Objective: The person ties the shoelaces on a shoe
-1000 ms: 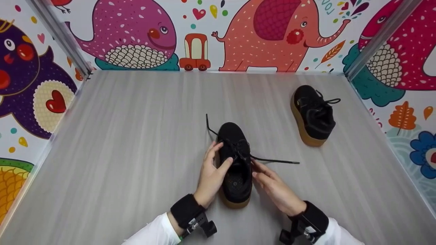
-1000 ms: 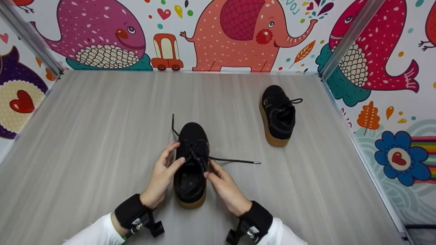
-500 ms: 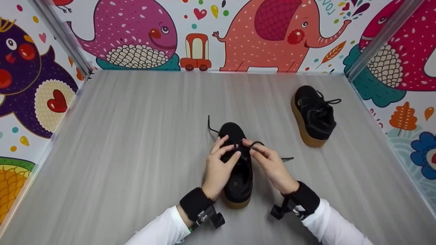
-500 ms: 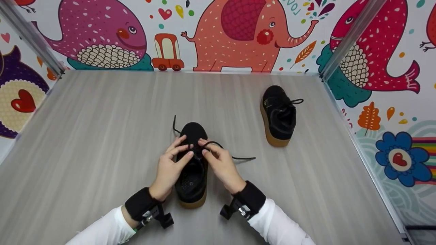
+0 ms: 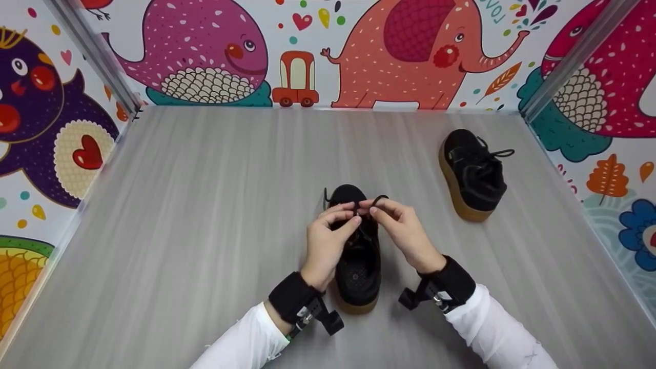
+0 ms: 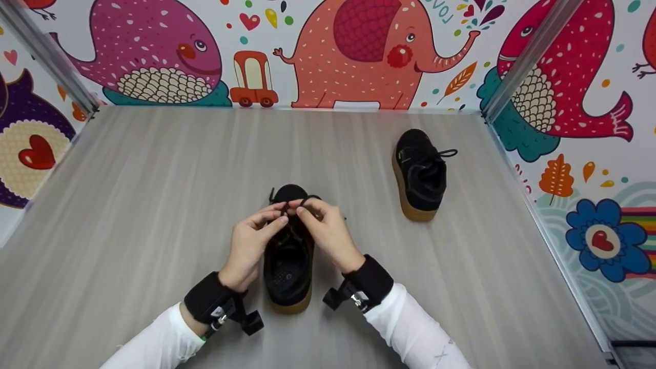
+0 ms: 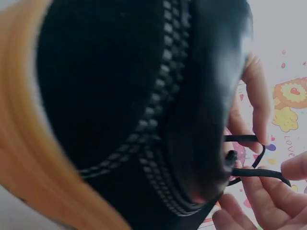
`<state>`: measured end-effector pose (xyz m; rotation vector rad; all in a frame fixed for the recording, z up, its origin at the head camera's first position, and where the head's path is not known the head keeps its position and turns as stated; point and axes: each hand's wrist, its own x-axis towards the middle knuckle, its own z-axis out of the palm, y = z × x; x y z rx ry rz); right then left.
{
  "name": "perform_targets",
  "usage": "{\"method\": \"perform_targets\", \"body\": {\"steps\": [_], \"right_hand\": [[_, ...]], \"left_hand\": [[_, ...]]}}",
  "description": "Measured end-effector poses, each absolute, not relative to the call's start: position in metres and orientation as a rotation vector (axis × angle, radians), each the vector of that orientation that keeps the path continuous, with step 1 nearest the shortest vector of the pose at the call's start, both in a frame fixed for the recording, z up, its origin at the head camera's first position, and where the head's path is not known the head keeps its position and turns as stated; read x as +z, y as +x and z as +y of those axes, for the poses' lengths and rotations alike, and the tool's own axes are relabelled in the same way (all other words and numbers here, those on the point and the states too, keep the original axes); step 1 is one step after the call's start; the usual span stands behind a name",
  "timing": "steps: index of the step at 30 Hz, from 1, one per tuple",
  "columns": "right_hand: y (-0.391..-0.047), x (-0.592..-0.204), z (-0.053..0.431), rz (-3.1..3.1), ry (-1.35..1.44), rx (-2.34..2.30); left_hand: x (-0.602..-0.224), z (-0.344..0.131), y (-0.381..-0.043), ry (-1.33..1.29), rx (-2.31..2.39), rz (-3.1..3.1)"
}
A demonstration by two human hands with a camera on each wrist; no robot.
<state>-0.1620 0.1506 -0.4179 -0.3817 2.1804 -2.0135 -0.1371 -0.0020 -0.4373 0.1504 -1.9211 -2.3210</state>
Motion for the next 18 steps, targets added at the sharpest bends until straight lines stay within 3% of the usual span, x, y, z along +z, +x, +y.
{"method": "perform_targets", "body": {"steps": [9,18], "right_hand": [[-0.169,-0.410,0.147,2.156,-0.482,-1.927],[-0.177,-0.407,0.146,2.196,-0.560,-1.807]], "left_hand": [[-0.419,-0.013,-0.144,0.106,-2.294,-1.935],[-0.401,-0.022,-0.159,-0.387,-1.853,-2.185]]}}
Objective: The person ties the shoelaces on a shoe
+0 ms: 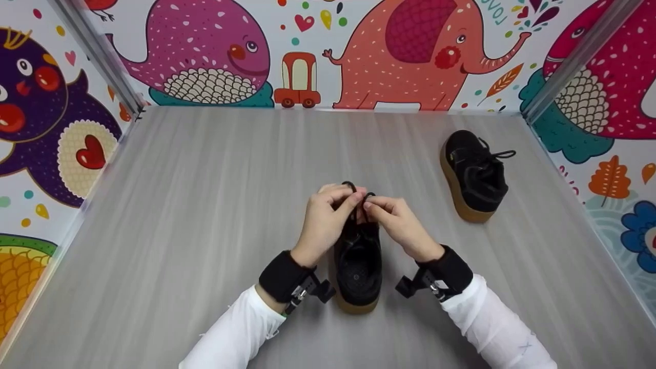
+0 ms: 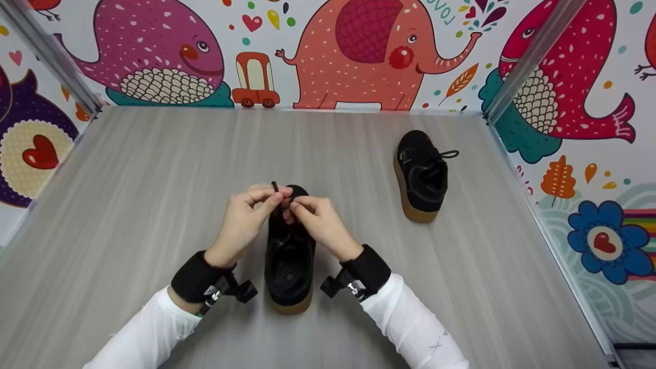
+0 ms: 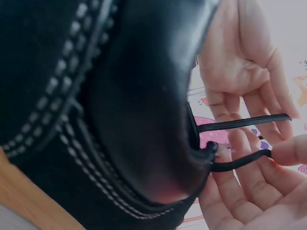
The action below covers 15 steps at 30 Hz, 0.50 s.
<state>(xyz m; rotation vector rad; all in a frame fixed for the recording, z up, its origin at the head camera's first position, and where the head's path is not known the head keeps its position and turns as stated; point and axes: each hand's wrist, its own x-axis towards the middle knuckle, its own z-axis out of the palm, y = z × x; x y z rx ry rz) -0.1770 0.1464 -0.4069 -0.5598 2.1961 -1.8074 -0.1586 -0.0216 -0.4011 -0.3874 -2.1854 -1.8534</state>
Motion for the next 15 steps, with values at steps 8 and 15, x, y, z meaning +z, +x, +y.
{"method": "perform_targets", "body": {"steps": [8,15], "right_hand": [[-0.184,-0.403,0.150,2.252,-0.684,-1.656],[-0.186,-0.403,0.155,2.321,-0.774,-1.537]], "left_hand": [[-0.386,-0.018,-0.171,-0.577,-1.746,-2.254],[-0.377,-0.010,-0.177,-0.687,-1.691,-2.343]]}}
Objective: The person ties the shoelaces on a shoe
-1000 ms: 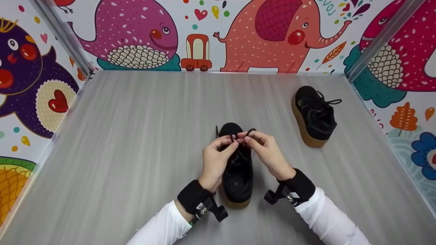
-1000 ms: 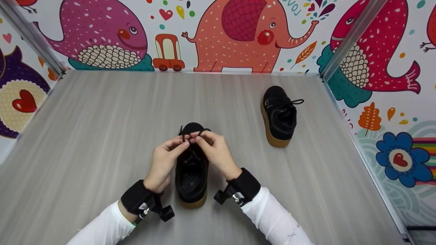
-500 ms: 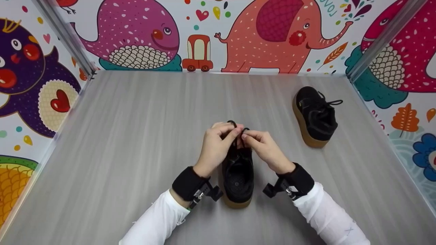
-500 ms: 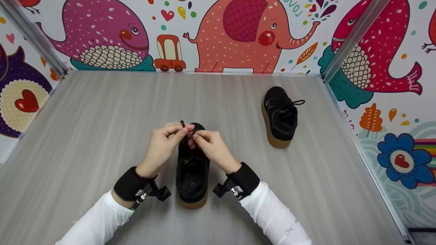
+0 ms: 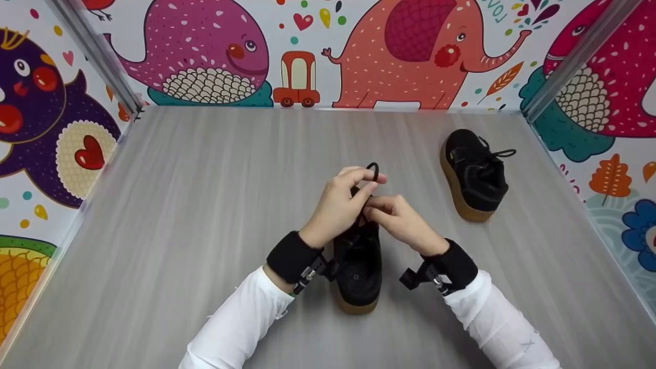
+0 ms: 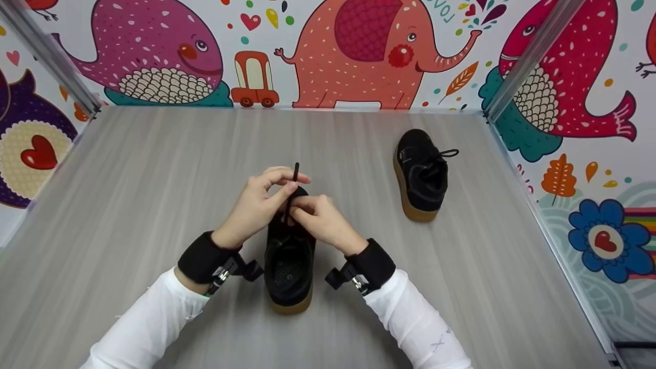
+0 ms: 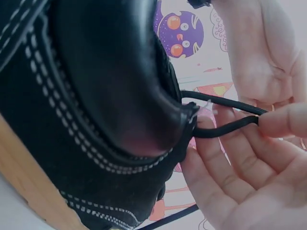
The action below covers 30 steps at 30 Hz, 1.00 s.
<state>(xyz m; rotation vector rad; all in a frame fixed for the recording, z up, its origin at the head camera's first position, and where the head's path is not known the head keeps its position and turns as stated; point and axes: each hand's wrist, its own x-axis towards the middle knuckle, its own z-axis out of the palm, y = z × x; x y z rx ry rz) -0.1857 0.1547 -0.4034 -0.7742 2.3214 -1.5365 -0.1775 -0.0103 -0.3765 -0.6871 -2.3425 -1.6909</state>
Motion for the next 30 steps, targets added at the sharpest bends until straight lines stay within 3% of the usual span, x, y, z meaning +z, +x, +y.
{"method": "perform_targets", "body": {"steps": [16,30], "right_hand": [[-0.182,-0.407,0.154,2.231,-0.882,-1.580],[-0.181,-0.414,0.150,2.248,-0.880,-1.614]], "left_hand": [[-0.374,0.005,-0.209,-1.017,-1.781,-2.440],[-0.376,0.007,-0.219,-0.949,-1.819,-2.730]]}}
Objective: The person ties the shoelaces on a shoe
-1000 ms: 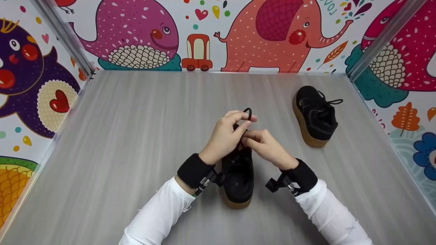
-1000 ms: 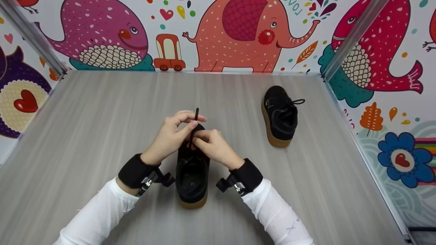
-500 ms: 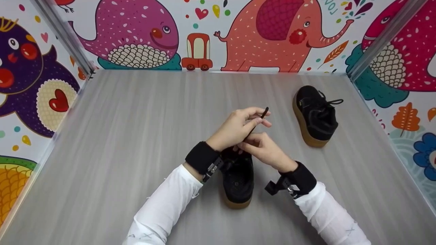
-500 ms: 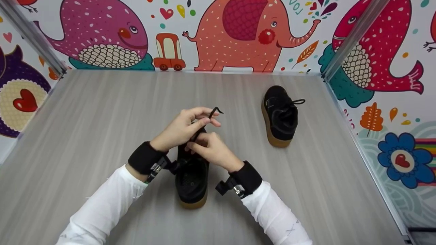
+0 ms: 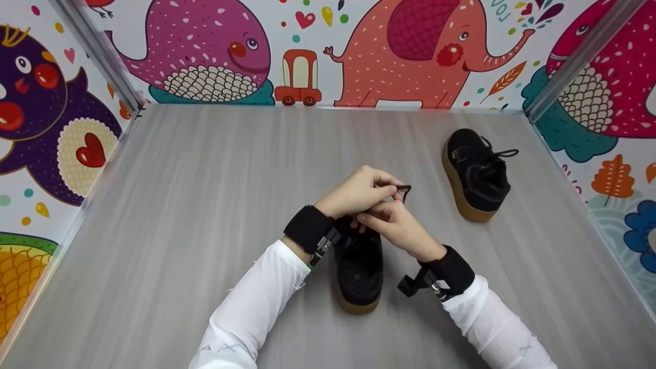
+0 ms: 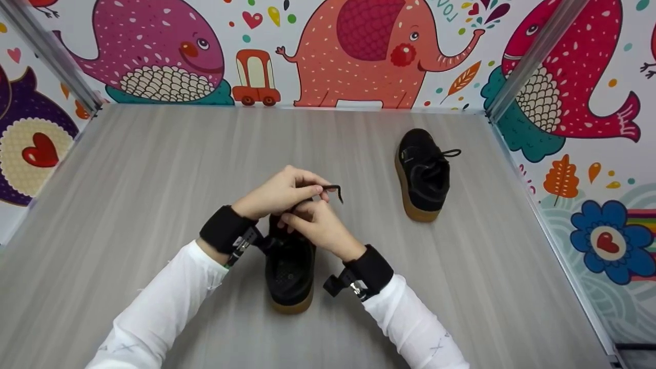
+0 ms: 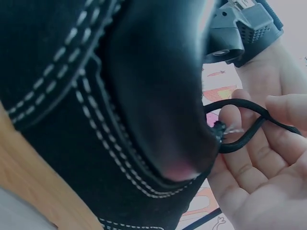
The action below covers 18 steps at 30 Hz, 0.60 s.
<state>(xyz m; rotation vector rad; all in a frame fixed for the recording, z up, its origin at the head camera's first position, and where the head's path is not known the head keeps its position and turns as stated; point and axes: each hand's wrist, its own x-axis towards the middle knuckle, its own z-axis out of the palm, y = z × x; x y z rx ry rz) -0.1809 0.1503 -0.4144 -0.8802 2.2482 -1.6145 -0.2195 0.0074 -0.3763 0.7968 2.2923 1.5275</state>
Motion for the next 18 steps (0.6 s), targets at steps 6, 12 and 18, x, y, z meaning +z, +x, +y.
{"method": "perform_targets", "body": {"steps": [6,12,18], "right_hand": [[-0.179,-0.414,0.151,2.241,-0.793,-1.633],[-0.178,-0.414,0.150,2.228,-0.751,-1.672],[-0.179,-0.416,0.150,2.180,-0.761,-1.716]], "left_hand": [[-0.383,0.006,-0.222,0.708,1.470,2.283],[-0.390,-0.001,-0.222,0.586,1.529,2.182],[-0.400,-0.011,-0.223,0.545,1.692,2.055]]}}
